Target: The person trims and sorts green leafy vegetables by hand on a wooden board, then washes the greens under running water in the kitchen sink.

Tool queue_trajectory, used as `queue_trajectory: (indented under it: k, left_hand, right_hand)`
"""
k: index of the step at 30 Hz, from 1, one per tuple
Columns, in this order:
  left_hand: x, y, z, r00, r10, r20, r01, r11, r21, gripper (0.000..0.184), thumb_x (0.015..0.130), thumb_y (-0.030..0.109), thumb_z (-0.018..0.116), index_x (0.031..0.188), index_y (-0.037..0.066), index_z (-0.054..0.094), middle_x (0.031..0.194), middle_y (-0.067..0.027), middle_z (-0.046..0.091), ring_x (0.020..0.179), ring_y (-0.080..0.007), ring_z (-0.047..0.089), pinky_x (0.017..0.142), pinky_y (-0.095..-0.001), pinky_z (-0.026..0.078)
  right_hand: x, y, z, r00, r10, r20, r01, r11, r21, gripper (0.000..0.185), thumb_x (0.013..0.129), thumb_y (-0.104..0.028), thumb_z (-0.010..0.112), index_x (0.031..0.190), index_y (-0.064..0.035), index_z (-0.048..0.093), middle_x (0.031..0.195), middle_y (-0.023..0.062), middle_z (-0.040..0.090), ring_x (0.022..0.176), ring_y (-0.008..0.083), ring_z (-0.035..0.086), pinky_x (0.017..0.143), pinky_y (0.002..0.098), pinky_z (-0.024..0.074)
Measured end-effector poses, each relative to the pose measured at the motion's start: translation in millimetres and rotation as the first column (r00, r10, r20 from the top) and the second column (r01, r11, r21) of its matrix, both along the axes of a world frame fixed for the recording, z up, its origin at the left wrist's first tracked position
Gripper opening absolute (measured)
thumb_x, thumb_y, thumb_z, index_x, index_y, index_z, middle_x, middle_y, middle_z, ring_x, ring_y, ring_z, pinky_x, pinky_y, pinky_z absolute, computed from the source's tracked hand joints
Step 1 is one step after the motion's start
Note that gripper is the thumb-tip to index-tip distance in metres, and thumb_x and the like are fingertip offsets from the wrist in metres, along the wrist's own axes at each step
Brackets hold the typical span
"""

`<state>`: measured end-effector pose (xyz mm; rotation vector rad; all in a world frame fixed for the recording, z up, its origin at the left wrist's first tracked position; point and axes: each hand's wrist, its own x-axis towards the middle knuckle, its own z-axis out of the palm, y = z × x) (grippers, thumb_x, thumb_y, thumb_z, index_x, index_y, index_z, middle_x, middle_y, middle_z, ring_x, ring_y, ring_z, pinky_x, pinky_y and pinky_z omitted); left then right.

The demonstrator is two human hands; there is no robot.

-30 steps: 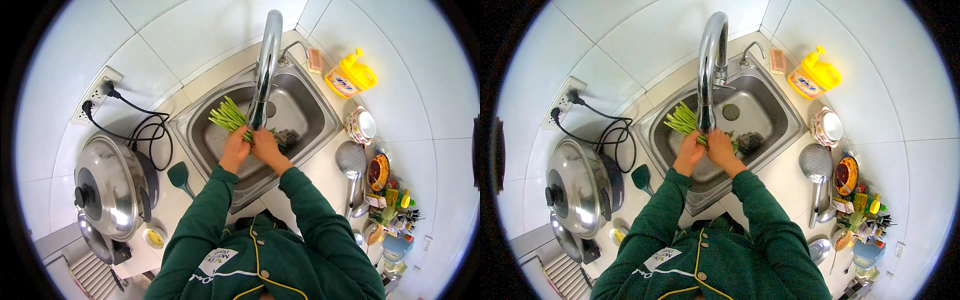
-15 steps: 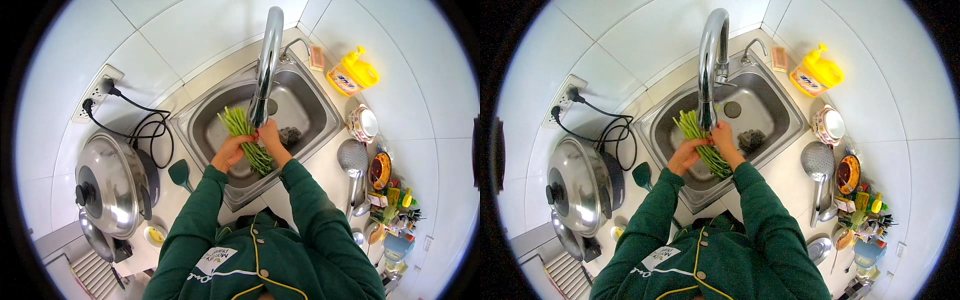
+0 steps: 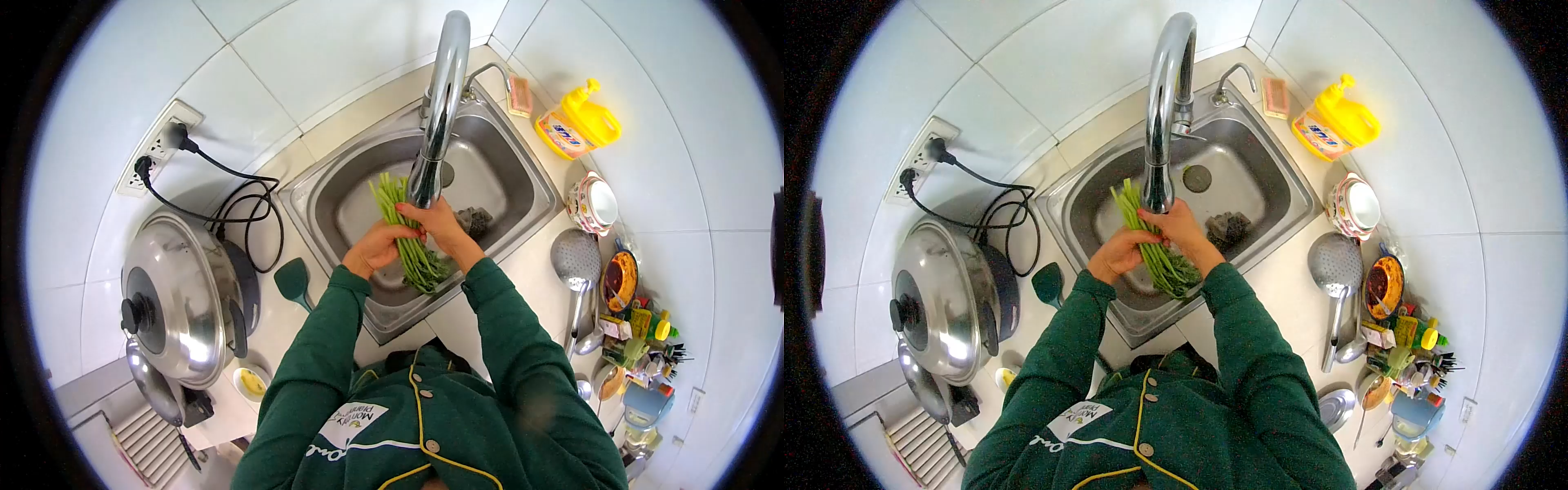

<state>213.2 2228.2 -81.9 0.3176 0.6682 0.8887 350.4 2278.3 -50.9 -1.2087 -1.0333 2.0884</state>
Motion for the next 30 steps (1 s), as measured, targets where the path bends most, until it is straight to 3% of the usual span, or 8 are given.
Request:
queue_trajectory:
  k: [3, 5, 17, 23, 24, 25, 27, 30]
  left_hand:
    - [2.4, 0.9, -1.1, 1.0, 0.024, -0.021, -0.025, 0.996, -0.082, 0.027, 0.075, -0.005, 0.052, 0.101, -0.001, 0.053, 0.092, -0.0106, 0.059, 0.083, -0.021, 0.059, 0.075, -0.0325, 0.049]
    - [2.6, -1.8, -3.8, 0.999, 0.03, 0.023, -0.028, 0.997, -0.066, 0.027, 0.075, -0.005, 0.053, 0.102, -0.001, 0.053, 0.092, -0.0101, 0.059, 0.083, -0.0206, 0.059, 0.075, -0.0324, 0.049]
    - [13.0, 3.5, 1.6, 0.99, 0.12, -0.079, -0.123, 0.992, -0.031, 0.022, 0.08, 0.007, 0.057, 0.101, 0.001, 0.054, 0.083, -0.005, 0.058, 0.071, -0.0148, 0.054, 0.065, -0.0281, 0.046]
    - [22.0, 13.0, -15.9, 0.882, 0.283, -0.376, -0.296, 0.955, 0.025, 0.023, 0.077, 0.012, 0.062, 0.097, 0.004, 0.055, 0.085, -0.0042, 0.057, 0.071, -0.0142, 0.054, 0.061, -0.0278, 0.046]
    - [25.7, 14.6, -13.4, 0.828, 0.34, -0.445, -0.332, 0.938, 0.099, 0.023, 0.076, 0.013, 0.063, 0.096, 0.004, 0.055, 0.085, -0.0045, 0.057, 0.072, -0.0145, 0.054, 0.061, -0.0276, 0.046]
    - [29.0, 13.8, -10.7, 0.831, 0.337, -0.443, -0.33, 0.939, 0.097, 0.023, 0.076, 0.013, 0.063, 0.096, 0.004, 0.055, 0.085, -0.0045, 0.057, 0.072, -0.0145, 0.054, 0.061, -0.0276, 0.046]
    - [36.4, 8.7, 30.5, 0.751, 0.154, -0.642, -0.237, 0.97, -0.045, 0.029, 0.074, 0.015, 0.065, 0.1, 0.004, 0.055, 0.084, -0.005, 0.058, 0.077, -0.0186, 0.056, 0.066, -0.0283, 0.046]
    - [46.0, -13.0, -9.2, 0.516, 0.425, -0.744, -0.057, 0.883, 0.465, 0.038, 0.068, 0.02, 0.069, 0.103, 0.01, 0.056, 0.096, -0.0078, 0.057, 0.096, -0.0265, 0.052, 0.08, -0.0402, 0.04]
  right_hand:
    - [-14.7, -1.3, -11.1, 0.966, -0.095, 0.241, 0.073, 0.993, 0.098, 0.028, 0.072, -0.025, 0.071, 0.081, -0.0053, 0.053, 0.063, 0.0011, 0.054, 0.045, 0.0083, 0.046, 0.035, 0.0241, 0.0325]
    - [-24.4, -0.9, -52.5, 0.894, -0.377, 0.24, 0.221, 0.839, 0.497, 0.031, 0.071, -0.029, 0.07, 0.082, -0.0059, 0.053, 0.064, 0.0014, 0.054, 0.044, 0.0079, 0.045, 0.033, 0.0248, 0.0298]
    - [7.5, -1.3, -25.2, 0.981, -0.193, -0.022, 0.188, 0.973, -0.135, 0.035, 0.083, -0.042, 0.045, 0.084, -0.0079, 0.051, 0.067, 0.0027, 0.052, 0.055, 0.0124, 0.049, 0.049, 0.0236, 0.0379]
    - [17.8, -48.3, -41.8, 0.851, -0.372, 0.37, 0.24, 0.903, 0.357, 0.042, 0.085, -0.043, 0.042, 0.101, -0.0051, 0.049, 0.087, 0.0057, 0.056, 0.074, 0.0122, 0.053, 0.062, 0.0264, 0.0421]
    - [25.6, -50.8, -43.7, 0.963, -0.1, 0.251, 0.118, 0.991, -0.061, 0.055, 0.084, -0.05, 0.043, 0.113, -0.0033, 0.044, 0.101, 0.0118, 0.054, 0.086, 0.0178, 0.054, 0.072, 0.0316, 0.0443]
    - [25.7, -53.8, -47.8, 0.962, -0.102, 0.253, 0.121, 0.991, -0.062, 0.055, 0.084, -0.05, 0.043, 0.113, -0.0033, 0.044, 0.101, 0.0118, 0.054, 0.086, 0.0178, 0.054, 0.072, 0.0316, 0.0443]
    - [15.5, -59.6, -35.3, 0.953, -0.211, -0.218, 0.017, 0.756, -0.655, 0.063, 0.082, -0.055, 0.044, 0.117, -0.0029, 0.042, 0.108, 0.0174, 0.05, 0.097, 0.0237, 0.052, 0.083, 0.0362, 0.0431]
    - [7.4, -49.7, -46.5, 0.846, -0.317, -0.428, -0.023, 0.781, -0.624, 0.056, 0.083, -0.054, 0.041, 0.112, -0.0064, 0.047, 0.108, 0.013, 0.052, 0.099, 0.024, 0.051, 0.086, 0.0409, 0.0411]
